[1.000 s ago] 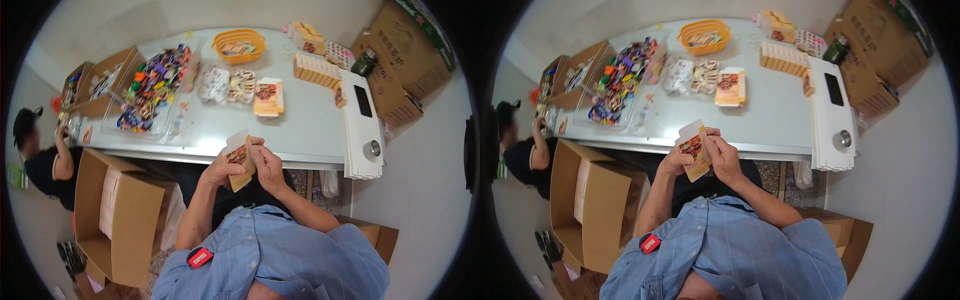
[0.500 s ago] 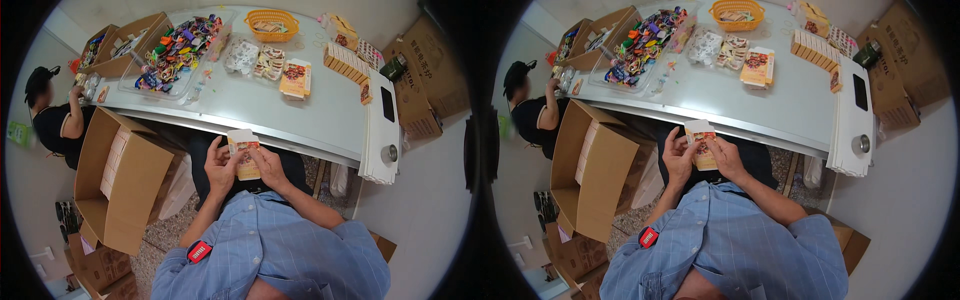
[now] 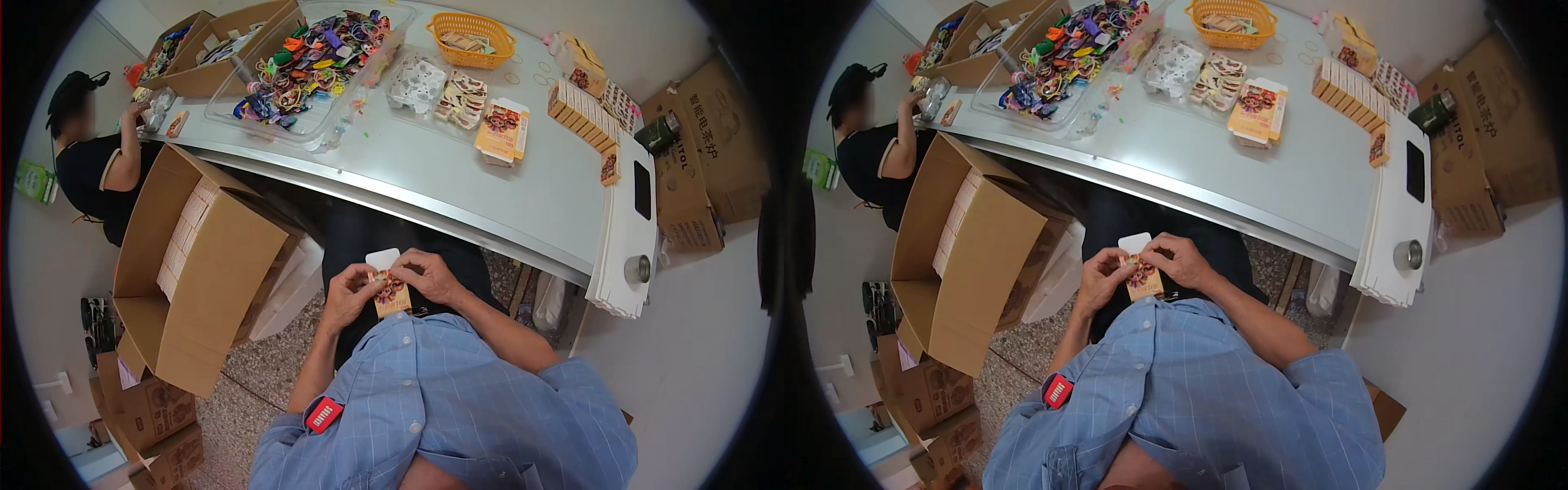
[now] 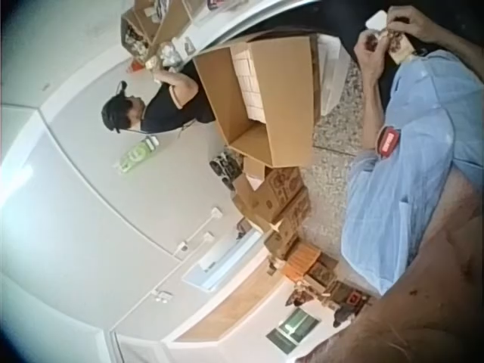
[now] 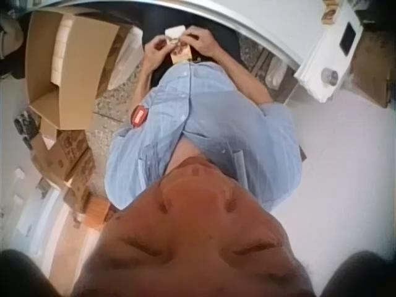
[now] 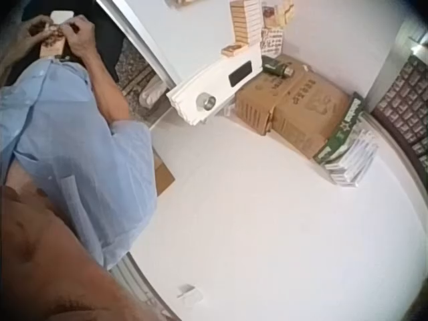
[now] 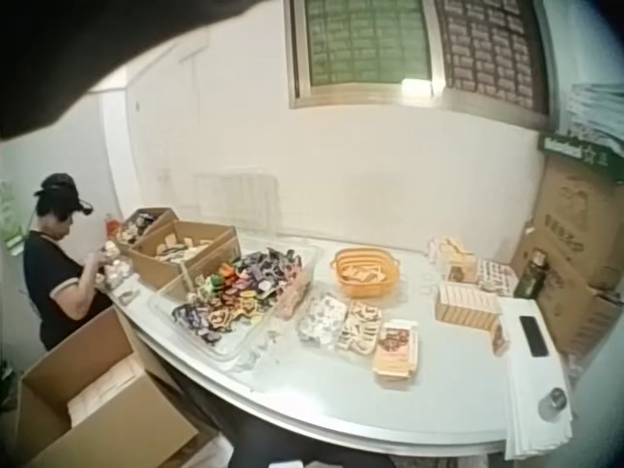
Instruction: The person folds flat cardboard boxes into their assembled form, then fills them with plastic packages of items on an assembly table.
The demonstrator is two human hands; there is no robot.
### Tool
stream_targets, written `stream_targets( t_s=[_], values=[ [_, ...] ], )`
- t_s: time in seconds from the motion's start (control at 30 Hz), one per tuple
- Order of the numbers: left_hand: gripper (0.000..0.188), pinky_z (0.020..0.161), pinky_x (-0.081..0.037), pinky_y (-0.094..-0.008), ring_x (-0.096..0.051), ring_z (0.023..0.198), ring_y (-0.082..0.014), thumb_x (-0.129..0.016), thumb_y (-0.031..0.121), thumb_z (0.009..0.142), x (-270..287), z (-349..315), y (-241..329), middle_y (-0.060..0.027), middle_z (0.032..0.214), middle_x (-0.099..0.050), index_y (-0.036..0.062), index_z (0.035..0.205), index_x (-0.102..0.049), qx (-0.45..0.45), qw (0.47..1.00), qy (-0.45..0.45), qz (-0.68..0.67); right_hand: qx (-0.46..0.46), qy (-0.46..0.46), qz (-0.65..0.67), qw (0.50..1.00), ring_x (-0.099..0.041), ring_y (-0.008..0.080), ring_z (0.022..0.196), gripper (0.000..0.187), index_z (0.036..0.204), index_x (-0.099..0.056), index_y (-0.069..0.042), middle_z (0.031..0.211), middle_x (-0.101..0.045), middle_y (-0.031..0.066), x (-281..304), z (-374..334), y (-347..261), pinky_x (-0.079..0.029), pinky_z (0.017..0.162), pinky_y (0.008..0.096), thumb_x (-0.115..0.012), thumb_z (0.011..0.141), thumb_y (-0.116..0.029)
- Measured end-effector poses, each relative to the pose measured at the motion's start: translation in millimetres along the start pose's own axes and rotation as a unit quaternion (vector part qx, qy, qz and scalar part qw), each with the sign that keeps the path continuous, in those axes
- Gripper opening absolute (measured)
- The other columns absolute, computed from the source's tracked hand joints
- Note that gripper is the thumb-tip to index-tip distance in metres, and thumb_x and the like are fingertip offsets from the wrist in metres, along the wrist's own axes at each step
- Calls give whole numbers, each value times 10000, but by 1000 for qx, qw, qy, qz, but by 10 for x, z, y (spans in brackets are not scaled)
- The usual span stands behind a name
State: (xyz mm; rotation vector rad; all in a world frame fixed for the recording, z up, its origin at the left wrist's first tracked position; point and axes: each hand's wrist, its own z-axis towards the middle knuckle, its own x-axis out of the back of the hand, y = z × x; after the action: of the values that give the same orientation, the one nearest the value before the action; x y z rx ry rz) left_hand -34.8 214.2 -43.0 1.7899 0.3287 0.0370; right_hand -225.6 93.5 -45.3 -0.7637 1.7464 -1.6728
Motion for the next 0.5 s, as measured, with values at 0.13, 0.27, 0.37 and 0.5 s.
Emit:
stream_targets(
  t_s=[0.13,0.27,0.37,0.5],
  values=[
    [121,765,-529,-233,-652,832,-86,-730,58,930,94,-2,-14,-37,944,-713,3,1026,-680,-25,998,26,42,36,-41,-27,998,-627,104,901,108,997,-713,-2,979,-646,34,11,87,36,-501,804,257,-689,960,-101],
    [199,793,-521,-228,-646,866,-94,-702,28,937,-77,6,20,-50,982,-711,-18,1128,-674,-54,987,126,-79,-41,16,181,983,-646,113,970,129,1060,-698,7,1039,-666,42,-120,138,38,-523,868,274,-685,956,-69],
    [233,786,-526,-230,-647,864,-102,-694,20,938,-156,23,141,-71,1027,-716,-27,1165,-692,-42,981,125,-144,-68,-10,201,977,-655,125,1030,205,1141,-677,13,1097,-681,57,-3,193,8,-532,909,285,-691,947,-50],
    [206,775,-530,-232,-645,859,-103,-693,19,938,7,64,101,-84,1062,-719,-30,1135,-724,-49,996,78,8,-42,-68,136,987,-663,128,976,176,1100,-719,8,1052,-703,65,108,257,-57,-533,866,275,-705,947,-78]
  ],
)
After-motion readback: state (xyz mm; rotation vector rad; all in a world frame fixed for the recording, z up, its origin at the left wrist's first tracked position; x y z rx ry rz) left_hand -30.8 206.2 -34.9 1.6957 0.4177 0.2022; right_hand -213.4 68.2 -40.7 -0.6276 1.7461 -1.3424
